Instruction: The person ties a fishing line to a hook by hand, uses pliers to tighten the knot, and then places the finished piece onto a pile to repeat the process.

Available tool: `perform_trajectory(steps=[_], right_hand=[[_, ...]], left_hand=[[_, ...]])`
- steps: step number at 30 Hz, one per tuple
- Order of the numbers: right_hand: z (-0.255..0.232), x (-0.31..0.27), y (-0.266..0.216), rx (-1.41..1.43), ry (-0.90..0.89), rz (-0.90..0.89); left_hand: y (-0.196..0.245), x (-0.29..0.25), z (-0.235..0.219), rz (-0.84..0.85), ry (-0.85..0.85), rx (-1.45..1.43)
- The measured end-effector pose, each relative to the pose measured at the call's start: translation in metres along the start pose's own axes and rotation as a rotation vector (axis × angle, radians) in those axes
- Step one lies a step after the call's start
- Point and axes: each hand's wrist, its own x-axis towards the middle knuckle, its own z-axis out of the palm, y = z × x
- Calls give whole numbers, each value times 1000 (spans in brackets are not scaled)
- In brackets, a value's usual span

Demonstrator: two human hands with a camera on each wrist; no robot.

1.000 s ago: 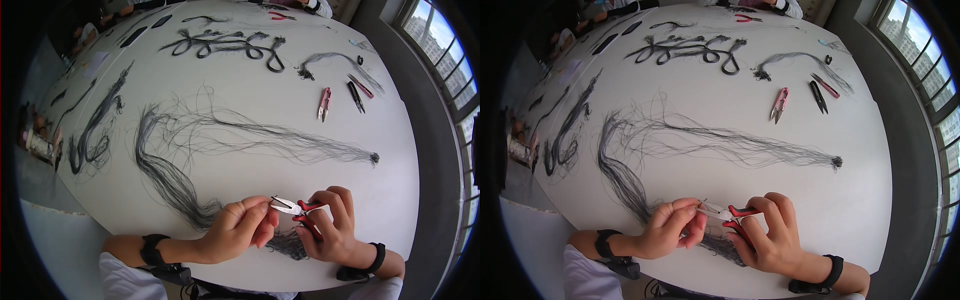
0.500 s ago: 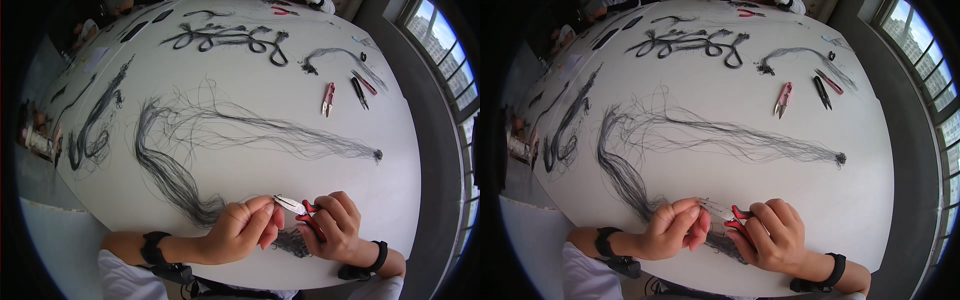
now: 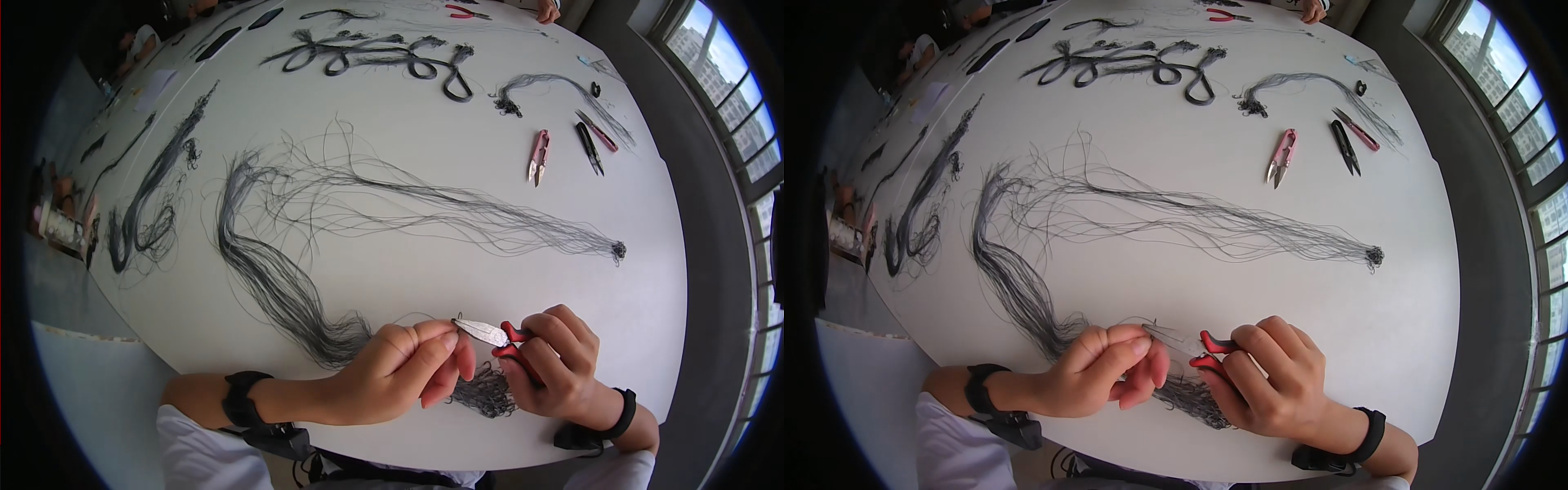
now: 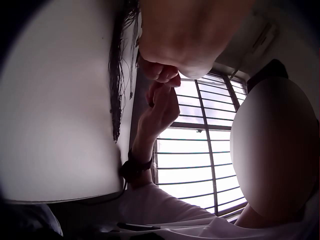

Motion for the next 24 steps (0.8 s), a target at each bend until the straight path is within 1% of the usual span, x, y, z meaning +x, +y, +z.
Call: perform_trajectory(steps=[5, 12, 16, 20, 22, 23, 24], right_hand=[[1, 2, 2, 23, 11, 4], [2, 3, 3, 116, 3, 56], [3, 4, 2, 81, 12, 42], [2, 4, 2, 72, -7, 43], [3, 4, 3, 75, -19, 44], [4, 4, 3, 65, 27, 104], [6, 5, 5, 53, 74, 162]], left_hand=[[3, -1, -1, -18, -4, 2], [4, -3, 7, 6, 79, 23], [3, -3, 8, 30, 101, 40], [3, -3, 9, 9, 129, 43], [2, -3, 9, 31, 137, 46], [1, -5, 11, 27, 136, 45], [-1, -11, 15, 161, 97, 160]])
